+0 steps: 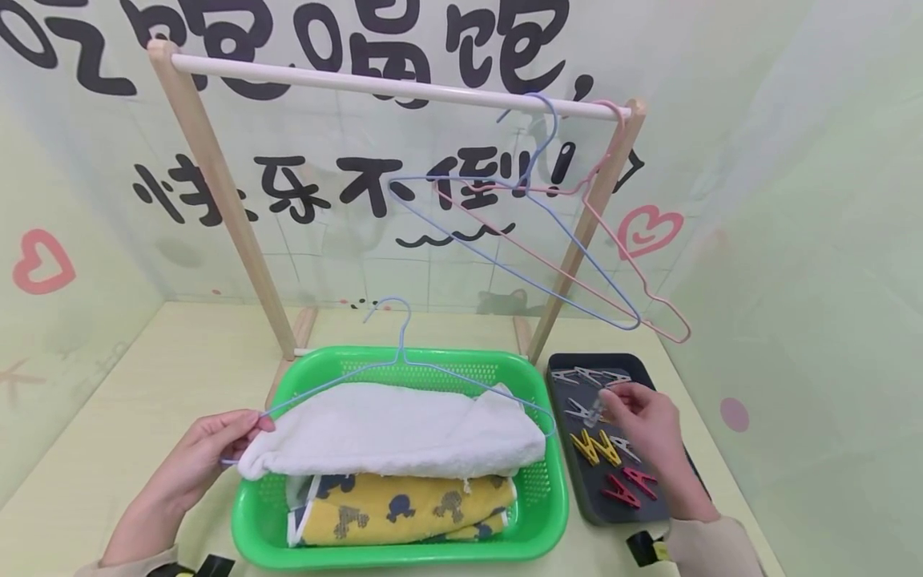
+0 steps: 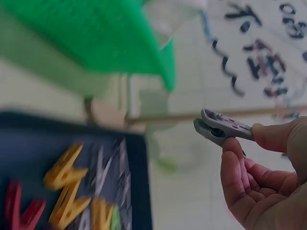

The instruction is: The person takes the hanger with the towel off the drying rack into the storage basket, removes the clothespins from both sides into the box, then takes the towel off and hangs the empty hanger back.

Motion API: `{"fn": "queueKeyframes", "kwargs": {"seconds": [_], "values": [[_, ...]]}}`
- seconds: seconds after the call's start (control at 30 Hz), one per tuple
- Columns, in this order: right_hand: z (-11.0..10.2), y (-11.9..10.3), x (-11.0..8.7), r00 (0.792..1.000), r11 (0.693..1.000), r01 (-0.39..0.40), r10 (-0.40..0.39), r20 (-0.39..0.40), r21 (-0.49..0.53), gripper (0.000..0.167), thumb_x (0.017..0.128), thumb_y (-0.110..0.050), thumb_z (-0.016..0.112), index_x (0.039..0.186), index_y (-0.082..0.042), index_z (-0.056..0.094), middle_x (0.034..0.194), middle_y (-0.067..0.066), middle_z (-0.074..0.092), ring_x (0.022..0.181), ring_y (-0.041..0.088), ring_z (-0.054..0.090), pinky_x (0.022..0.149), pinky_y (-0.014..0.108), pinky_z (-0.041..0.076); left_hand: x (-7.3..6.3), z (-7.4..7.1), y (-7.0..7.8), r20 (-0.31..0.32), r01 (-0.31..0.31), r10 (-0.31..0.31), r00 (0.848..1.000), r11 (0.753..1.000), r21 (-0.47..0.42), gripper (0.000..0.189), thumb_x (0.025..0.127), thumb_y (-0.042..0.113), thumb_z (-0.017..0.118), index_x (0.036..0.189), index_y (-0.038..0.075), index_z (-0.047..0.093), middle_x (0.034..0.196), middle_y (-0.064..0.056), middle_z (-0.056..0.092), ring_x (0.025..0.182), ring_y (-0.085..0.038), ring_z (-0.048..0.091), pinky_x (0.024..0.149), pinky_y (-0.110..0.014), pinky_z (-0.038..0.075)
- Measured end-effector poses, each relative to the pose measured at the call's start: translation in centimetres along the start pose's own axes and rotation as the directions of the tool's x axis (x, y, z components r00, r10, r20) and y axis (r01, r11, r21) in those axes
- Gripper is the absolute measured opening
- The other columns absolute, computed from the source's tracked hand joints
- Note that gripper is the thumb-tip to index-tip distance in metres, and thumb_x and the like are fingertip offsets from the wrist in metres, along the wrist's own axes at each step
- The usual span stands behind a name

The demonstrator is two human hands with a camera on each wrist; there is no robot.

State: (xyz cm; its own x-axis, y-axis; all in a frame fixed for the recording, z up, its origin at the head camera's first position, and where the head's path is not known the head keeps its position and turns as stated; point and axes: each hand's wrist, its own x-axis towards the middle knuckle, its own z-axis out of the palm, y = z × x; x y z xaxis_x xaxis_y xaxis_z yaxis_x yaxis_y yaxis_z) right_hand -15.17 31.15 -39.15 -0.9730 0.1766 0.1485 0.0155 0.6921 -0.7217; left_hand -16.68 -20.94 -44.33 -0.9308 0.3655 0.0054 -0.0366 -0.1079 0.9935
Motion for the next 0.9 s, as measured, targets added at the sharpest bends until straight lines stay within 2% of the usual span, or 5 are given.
{"fn": "queueKeyframes", "kwargs": {"seconds": [0.2,0.4,0.73,0.9], "values": [[-1.1,4.6,0.2,0.993,0.981,-0.113,0.114,-0.002,-0.159,0.033,0.092,-0.02,0.062,0.095,0.013,0.062,0.07,0.009,0.065,0.057,0.01,0.057,0.05,0.02,0.048,-0.1,-0.1,0.0,0.001,-0.001,0.001,1.0,1.0,-0.002,0.036,0.102,0.015,0.041,0.087,0.021,0.073,0.073,0.01,0.065,0.066,-0.001,0.059,0.057,-0.016,0.051],[-1.4,7.6,0.2,0.99,0.941,-0.139,0.144,-0.007,-0.309,0.028,0.089,-0.017,0.063,0.081,0.01,0.062,0.062,0.005,0.058,0.056,0.015,0.048,0.047,0.026,0.04,-0.2,0.0,0.0,0.005,-0.003,0.003,1.0,1.0,0.0,0.035,0.102,0.013,0.041,0.087,0.021,0.073,0.073,0.01,0.065,0.066,-0.001,0.059,0.058,-0.017,0.051],[-1.5,9.6,0.5,0.979,0.877,-0.173,0.201,0.015,-0.448,0.027,0.083,-0.012,0.063,0.066,0.008,0.058,0.056,0.007,0.054,0.052,0.021,0.049,0.044,0.03,0.04,0.1,0.0,0.2,0.0,0.002,-0.002,1.0,1.0,0.013,0.034,0.102,0.016,0.042,0.087,0.02,0.072,0.073,0.011,0.064,0.065,-0.001,0.058,0.058,-0.016,0.05],[-1.5,9.7,0.6,0.958,0.849,-0.215,0.279,0.064,-0.483,0.032,0.082,-0.015,0.063,0.056,0.0,0.052,0.051,0.004,0.049,0.05,0.019,0.047,0.043,0.03,0.037,0.0,0.1,0.2,-0.001,0.004,-0.004,1.0,1.0,0.014,0.035,0.102,0.016,0.042,0.086,0.021,0.072,0.072,0.011,0.063,0.065,-0.001,0.057,0.058,-0.016,0.05]]}}
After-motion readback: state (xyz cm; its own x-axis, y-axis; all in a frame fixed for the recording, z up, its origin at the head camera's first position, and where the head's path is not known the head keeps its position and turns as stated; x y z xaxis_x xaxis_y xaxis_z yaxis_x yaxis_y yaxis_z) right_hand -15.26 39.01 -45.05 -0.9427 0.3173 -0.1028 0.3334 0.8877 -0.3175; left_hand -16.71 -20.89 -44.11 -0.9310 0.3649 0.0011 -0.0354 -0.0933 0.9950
